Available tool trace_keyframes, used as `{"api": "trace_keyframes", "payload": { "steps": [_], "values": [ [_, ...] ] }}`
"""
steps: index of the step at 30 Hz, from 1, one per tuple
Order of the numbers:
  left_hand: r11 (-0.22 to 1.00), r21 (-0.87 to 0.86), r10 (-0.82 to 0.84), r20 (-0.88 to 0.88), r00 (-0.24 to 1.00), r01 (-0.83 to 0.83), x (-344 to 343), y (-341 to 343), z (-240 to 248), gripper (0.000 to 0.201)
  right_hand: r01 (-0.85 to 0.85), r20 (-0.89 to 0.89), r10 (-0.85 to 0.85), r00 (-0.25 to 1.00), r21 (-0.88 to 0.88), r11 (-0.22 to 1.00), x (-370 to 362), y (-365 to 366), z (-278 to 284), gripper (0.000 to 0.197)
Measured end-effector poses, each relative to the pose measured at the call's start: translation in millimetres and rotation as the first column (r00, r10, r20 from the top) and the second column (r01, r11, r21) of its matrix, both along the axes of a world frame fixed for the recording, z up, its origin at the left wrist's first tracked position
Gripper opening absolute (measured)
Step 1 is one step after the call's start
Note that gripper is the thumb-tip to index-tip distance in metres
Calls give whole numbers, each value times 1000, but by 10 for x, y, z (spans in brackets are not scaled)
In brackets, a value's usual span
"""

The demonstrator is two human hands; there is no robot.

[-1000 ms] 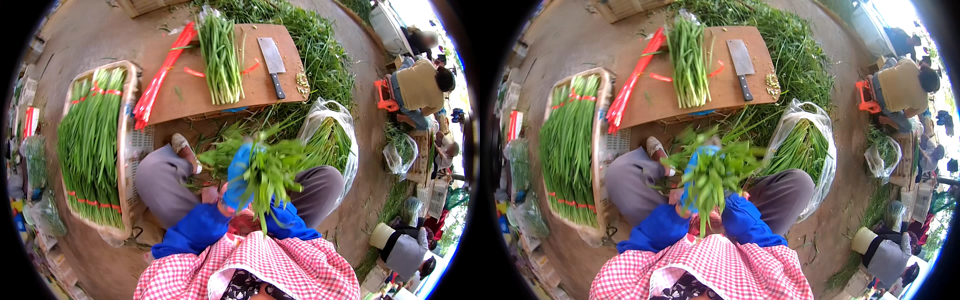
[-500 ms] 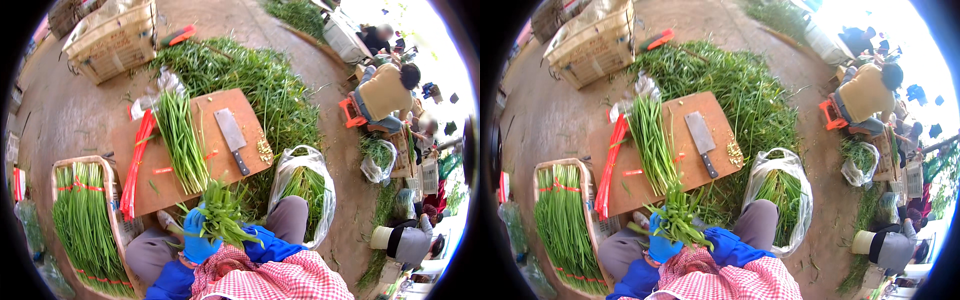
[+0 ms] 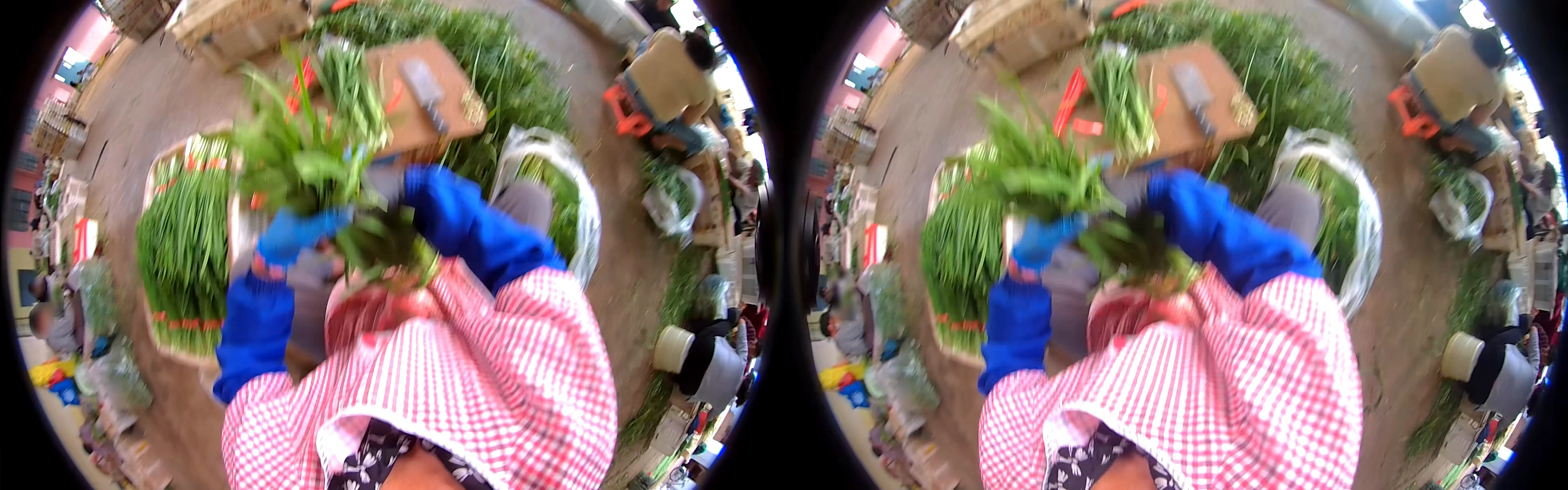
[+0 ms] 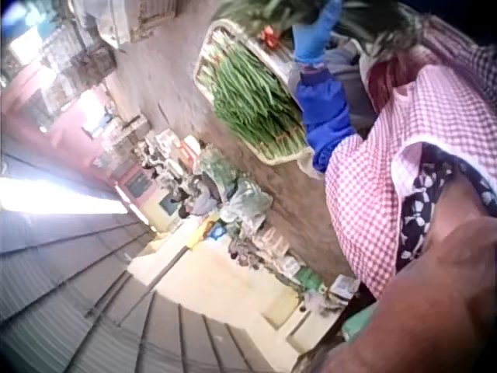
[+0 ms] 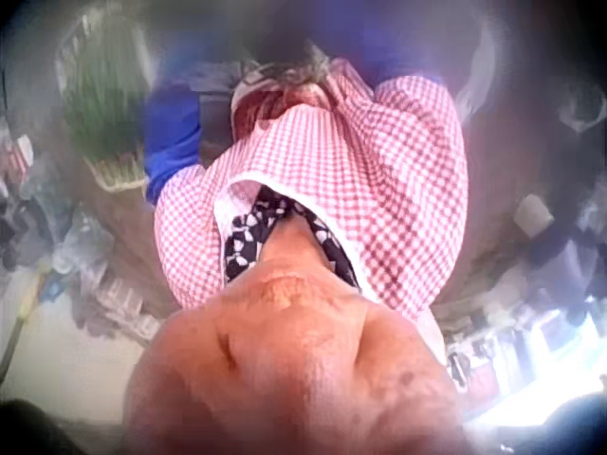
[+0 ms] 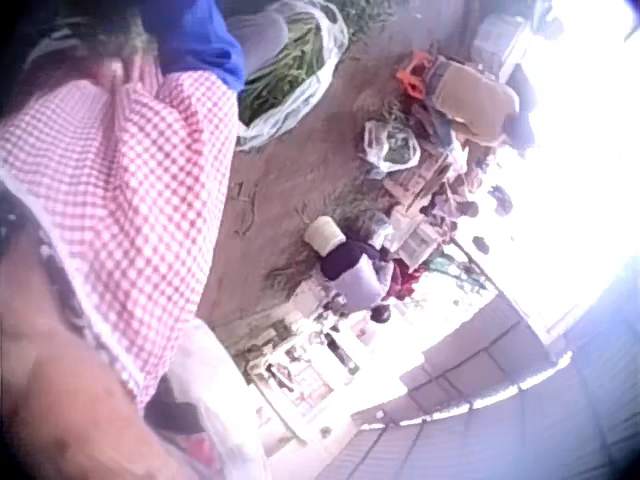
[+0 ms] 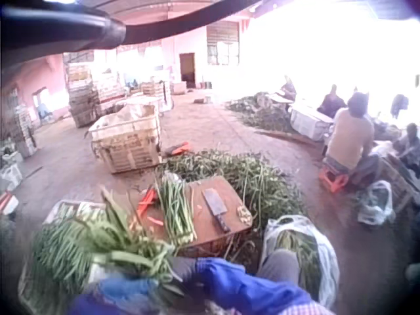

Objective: The person cleans and bundles green onions by hand while sitting in an agricultural processing area.

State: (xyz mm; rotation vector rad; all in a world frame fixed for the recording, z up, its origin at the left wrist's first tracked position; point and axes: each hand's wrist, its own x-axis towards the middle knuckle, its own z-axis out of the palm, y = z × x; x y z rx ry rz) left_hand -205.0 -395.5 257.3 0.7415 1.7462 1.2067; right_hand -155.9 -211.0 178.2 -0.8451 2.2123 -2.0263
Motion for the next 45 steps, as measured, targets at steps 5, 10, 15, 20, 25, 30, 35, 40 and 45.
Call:
{"api": "trace_keyframes", "payload": {
  "steps": [5, 10, 15, 20, 25, 30, 35, 40, 45],
  "values": [
    [863, 464, 178, 94, 979, -201, 192, -41, -7, 23, -97, 29, 104, 994, -170, 981, 78, -418, 343, 51],
    [832, 449, 294, 140, 946, -325, 162, -159, -27, 25, -14, 418, -51, 907, 152, 988, 370, -286, 32, 59],
    [644, 523, 368, 427, 826, -558, -589, -709, -116, 19, -87, 675, -118, 729, 263, 961, 762, -65, -833, 40],
    [505, 562, 311, 590, 745, -656, -924, -1044, -335, 17, 137, 702, -197, 685, 141, 980, 837, -44, -831, 21],
    [354, 618, 244, 663, 708, -702, -1080, -1288, -332, 16, 37, 777, -270, 569, 304, 952, 1060, 298, -851, 16],
    [393, 617, 403, 550, 731, -681, -1383, -1629, -357, 25, -80, 220, -348, 911, 924, 375, 1231, 648, -1075, 37],
    [338, 541, 528, 568, 631, -770, -1425, -1598, -279, 23, 648, -485, -467, 739, 701, 298, 968, 256, -326, 55],
    [344, 384, 725, 471, 502, -857, -1219, -1162, -151, 20, 792, -665, -430, 611, 514, 330, 594, -95, 93, 56],
    [354, 334, 770, 426, 475, -873, -1198, -967, -248, 21, 743, -668, -442, 599, 259, 616, 321, -160, 74, 47]
  ]
}}
